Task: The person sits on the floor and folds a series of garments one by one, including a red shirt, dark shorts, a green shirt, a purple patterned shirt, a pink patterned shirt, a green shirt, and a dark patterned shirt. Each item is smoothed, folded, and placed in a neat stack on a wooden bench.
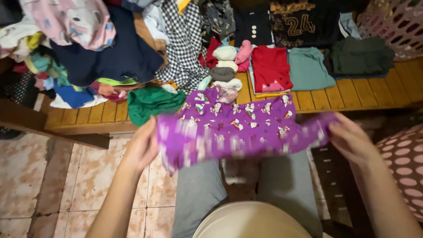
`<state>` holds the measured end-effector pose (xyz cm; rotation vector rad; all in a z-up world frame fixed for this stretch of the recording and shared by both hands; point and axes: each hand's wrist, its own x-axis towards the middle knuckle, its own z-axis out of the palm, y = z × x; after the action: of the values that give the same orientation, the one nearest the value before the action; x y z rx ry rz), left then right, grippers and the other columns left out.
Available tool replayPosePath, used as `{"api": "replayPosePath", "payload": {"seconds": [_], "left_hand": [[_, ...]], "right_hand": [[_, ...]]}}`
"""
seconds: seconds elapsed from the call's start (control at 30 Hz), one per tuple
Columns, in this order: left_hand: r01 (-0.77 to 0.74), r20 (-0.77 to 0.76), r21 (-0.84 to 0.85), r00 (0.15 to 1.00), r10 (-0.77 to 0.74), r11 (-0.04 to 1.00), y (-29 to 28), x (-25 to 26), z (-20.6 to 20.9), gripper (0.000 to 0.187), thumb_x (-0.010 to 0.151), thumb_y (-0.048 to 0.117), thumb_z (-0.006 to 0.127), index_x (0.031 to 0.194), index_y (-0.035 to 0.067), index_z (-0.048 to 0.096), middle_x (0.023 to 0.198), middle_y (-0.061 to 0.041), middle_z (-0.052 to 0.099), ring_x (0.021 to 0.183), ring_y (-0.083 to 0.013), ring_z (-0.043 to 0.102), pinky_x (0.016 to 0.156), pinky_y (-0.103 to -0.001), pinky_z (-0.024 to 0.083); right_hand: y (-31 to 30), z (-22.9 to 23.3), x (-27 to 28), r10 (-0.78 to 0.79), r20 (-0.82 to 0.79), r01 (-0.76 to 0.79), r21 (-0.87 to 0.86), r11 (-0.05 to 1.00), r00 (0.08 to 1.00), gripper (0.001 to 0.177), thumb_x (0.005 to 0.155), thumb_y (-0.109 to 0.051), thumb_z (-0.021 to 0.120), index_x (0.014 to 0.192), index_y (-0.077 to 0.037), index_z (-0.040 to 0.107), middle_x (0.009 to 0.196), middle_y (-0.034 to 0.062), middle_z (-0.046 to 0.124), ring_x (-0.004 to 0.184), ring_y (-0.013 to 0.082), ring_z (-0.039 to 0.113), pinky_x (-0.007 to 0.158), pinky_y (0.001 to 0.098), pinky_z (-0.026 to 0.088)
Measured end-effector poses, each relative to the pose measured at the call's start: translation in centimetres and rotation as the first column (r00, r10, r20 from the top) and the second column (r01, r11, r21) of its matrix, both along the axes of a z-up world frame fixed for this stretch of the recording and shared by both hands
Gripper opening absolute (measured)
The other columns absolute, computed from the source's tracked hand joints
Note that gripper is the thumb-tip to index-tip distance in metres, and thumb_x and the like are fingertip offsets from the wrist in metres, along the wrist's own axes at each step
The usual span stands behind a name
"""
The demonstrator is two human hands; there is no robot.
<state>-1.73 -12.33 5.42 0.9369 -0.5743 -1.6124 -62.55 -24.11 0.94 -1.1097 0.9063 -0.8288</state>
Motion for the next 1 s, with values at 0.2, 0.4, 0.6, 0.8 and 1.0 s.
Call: {"api": "replayPosePath", "payload": {"seconds": [0.2, 0.4, 0.6, 0.8, 1.0], "left_hand": [[0.094, 0.039, 0.297, 0.993, -0.11, 0.95, -1.2, -1.6, -3.3, 0.049, 0.097, 0.043, 0.058, 0.13, 0.006, 0.059, 0.116, -0.007, 0.073, 0.094, -0.017, 0.073, 0.08, -0.035, 0.059], [-0.241, 0.451, -0.112, 0.852, 0.265, 0.964, 0.4, -0.1, -4.5, 0.037, 0.09, 0.004, 0.07, 0.126, 0.002, 0.06, 0.099, -0.011, 0.073, 0.081, -0.0192, 0.067, 0.074, -0.034, 0.055], [-0.097, 0.809, -0.179, 0.552, 0.203, 0.979, 5.3, 1.8, -0.2, 0.042, 0.078, 0.004, 0.079, 0.118, 0.002, 0.065, 0.104, -0.003, 0.071, 0.1, -0.014, 0.065, 0.092, -0.028, 0.051], [-0.064, 0.793, 0.38, 0.536, -0.289, 0.923, 11.2, -0.1, -4.7, 0.061, 0.074, 0.01, 0.087, 0.13, 0.013, 0.063, 0.095, -0.007, 0.07, 0.094, -0.0156, 0.066, 0.094, -0.032, 0.05], [0.023, 0.662, 0.14, 0.741, -0.111, 0.99, 3.5, 2.9, -8.7, 0.053, 0.091, 0.033, 0.071, 0.135, 0.006, 0.06, 0.11, -0.002, 0.072, 0.099, -0.0117, 0.064, 0.088, -0.027, 0.05]], "right_hand": [[-0.5, -4.1, 3.2, -0.154, -0.208, 0.211, 0.284, 0.935, 0.966, 0.067, 0.091, -0.016, 0.067, 0.155, -0.011, 0.047, 0.117, 0.0087, 0.069, 0.109, 0.0172, 0.063, 0.099, 0.0374, 0.046], [0.5, -2.5, 1.9, -0.343, -0.141, 0.354, 0.064, 0.933, 0.929, 0.077, 0.088, -0.002, 0.07, 0.161, -0.011, 0.047, 0.115, 0.0102, 0.067, 0.108, 0.0172, 0.063, 0.102, 0.0346, 0.047], [3.0, 4.4, 1.0, -0.392, -0.36, 0.423, 0.01, 0.906, 0.847, 0.078, 0.085, 0.002, 0.066, 0.157, -0.015, 0.045, 0.133, 0.0055, 0.065, 0.117, 0.0173, 0.064, 0.107, 0.0377, 0.048], [8.1, -1.7, 1.8, -0.128, -0.516, 0.269, 0.208, 0.94, 0.847, 0.073, 0.081, 0.002, 0.072, 0.149, -0.015, 0.053, 0.132, 0.0073, 0.065, 0.117, 0.0202, 0.061, 0.102, 0.0377, 0.046], [2.6, -1.9, 5.9, -0.518, -0.233, 0.469, -0.235, 0.851, 0.823, 0.037, 0.096, -0.015, 0.073, 0.132, -0.007, 0.066, 0.127, 0.0035, 0.068, 0.117, 0.0154, 0.063, 0.101, 0.0311, 0.049]]}}
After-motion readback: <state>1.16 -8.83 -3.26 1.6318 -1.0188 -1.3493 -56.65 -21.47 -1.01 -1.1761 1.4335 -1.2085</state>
